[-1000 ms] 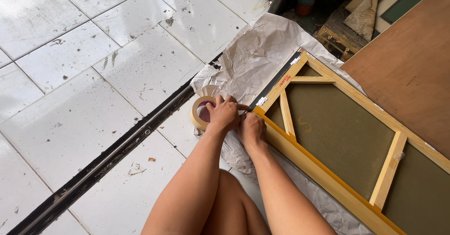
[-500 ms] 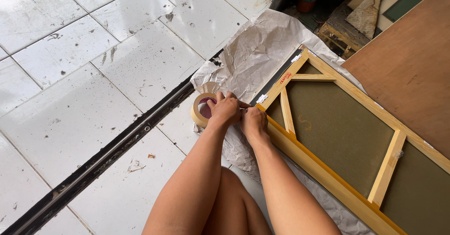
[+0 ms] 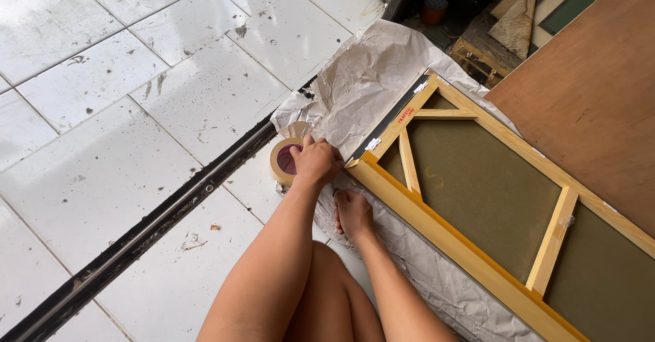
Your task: The person tapes the edges of a wooden artwork frame using paper and adhesive tape, pressing the tape down with a cloth and their fingers along the borders.
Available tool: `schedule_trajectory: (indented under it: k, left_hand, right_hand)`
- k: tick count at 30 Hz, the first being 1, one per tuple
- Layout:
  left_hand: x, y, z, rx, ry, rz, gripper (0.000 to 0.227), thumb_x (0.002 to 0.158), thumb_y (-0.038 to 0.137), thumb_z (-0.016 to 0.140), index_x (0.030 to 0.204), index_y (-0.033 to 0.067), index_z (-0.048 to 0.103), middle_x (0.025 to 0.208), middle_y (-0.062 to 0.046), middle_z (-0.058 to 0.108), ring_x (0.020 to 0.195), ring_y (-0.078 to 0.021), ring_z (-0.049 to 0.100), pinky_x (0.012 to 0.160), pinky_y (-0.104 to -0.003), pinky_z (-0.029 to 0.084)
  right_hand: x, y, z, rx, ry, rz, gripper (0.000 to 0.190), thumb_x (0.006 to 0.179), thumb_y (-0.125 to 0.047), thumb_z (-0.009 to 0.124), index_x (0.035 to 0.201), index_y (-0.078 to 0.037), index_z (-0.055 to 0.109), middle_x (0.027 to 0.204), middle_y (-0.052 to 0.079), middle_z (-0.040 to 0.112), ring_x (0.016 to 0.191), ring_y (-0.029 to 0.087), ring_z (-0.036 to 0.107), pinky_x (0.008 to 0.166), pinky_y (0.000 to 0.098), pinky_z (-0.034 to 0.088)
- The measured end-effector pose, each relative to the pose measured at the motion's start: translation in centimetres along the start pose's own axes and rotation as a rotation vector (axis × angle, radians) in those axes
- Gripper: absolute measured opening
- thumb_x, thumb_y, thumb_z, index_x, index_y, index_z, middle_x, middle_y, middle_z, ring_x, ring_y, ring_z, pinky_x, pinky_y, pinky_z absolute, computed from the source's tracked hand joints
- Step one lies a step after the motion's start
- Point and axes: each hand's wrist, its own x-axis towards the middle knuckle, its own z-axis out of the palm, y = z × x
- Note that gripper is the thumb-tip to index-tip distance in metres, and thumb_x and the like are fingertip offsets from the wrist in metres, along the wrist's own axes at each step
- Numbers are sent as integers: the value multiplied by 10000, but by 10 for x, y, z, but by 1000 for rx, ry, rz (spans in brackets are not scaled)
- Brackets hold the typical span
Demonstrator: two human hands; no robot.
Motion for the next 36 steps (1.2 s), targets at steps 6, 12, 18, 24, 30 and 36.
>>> schedule_trajectory:
  k: [6,12,18,24,30,36]
  left_hand:
    - [16,-2,30,64,166,-37,164,865,376,699,885,451,844,1025,102,730,1206,-213,542,994,-528,472]
    - [39,-26,63,56,157,24,144,885,376,688,918,434,816,1075,87,697,1218,-225,519,1036,-568,466]
    - [-1,5,3,-221,228,-119,295,1066,389,516,1135,239,759,1145,-8,661,1258,-246,581,1088,-610,457]
    - [-39,49,-41,-237,323,17,371,1052,533,627,912,191,650,1021,-47,588,1205,-318,558,1115,-686,400]
    - [-69,121,-24,-119,313,458,99,868,220,682,864,216,582,846,49,538,998,-246,614,953,-474,409]
    - [-126,212,32,-118,-76,804,92,1038,278,680,975,245,738,922,13,742,1052,-259,719,907,-420,561]
  right_hand:
    - [21,-6,-41,-223,189,-56,410,1011,-372,562,749,-99,720,692,197,707,735,382,741,715,483,553]
    - [9,-6,-50,-214,96,-102,474,1011,-454,581,644,-169,672,486,44,632,539,220,720,607,326,578]
    - [1,-4,-56,-28,7,-109,429,1031,-422,596,695,-176,696,528,46,683,501,184,703,465,283,548]
    - [26,65,-97,366,-132,-96,319,1036,-304,657,798,-92,679,637,101,584,510,190,579,384,297,470]
    - [28,168,-248,19,28,-196,403,1014,-331,650,663,-133,663,571,61,592,526,198,562,460,307,463]
    - [-100,217,-456,-165,369,-2,354,972,-344,611,697,-132,682,649,101,649,710,296,621,695,394,525]
